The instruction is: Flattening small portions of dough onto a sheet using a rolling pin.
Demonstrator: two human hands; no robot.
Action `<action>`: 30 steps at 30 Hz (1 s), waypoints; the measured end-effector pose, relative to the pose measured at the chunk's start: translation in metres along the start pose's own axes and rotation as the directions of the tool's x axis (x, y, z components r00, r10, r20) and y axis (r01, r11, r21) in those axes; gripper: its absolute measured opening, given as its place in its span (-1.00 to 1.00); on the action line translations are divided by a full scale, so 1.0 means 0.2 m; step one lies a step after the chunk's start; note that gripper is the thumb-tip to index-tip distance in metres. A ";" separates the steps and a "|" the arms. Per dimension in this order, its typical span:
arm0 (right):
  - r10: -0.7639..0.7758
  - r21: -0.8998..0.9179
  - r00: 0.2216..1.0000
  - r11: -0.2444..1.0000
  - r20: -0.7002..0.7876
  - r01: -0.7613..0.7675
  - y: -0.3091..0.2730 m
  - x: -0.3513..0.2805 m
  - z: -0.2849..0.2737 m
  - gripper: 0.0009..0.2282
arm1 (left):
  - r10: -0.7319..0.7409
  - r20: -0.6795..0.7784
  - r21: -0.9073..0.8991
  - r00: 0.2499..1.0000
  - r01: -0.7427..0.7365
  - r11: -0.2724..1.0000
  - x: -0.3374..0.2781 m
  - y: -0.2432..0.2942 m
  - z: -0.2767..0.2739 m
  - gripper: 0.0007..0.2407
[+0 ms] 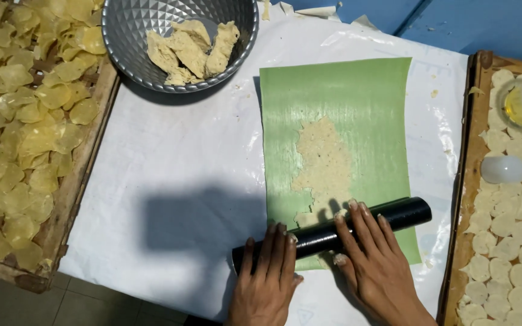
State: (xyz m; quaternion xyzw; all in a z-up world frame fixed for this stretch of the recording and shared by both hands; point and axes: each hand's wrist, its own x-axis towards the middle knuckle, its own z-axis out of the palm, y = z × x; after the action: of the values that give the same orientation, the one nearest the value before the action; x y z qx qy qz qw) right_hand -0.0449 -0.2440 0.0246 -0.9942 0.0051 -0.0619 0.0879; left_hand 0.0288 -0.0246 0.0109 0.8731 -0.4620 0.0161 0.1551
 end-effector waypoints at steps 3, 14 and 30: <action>-0.026 0.044 0.999 0.999 0.041 0.024 0.02 0.03 -0.09 -0.47 | 0.001 -0.105 -0.078 0.994 -0.009 0.997 0.06 -0.04 -0.09 -0.52; 0.197 0.276 0.972 0.949 -0.130 -0.155 -0.02 0.21 -0.47 -0.62 | -0.058 -0.173 -0.049 0.983 0.050 0.998 0.18 -0.13 -0.36 -0.51; 0.149 0.003 0.989 0.989 -0.020 -0.149 0.13 0.26 -0.06 -0.42 | 0.065 -0.074 -0.062 0.995 -0.070 0.996 0.26 -0.12 -0.18 -0.46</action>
State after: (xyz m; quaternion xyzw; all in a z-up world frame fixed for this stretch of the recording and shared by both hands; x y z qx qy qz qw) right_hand 0.0044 -0.2718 0.0376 -0.9903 0.0802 -0.0652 0.0929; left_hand 0.0823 -0.0428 0.0484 0.8505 -0.4855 0.0378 0.1989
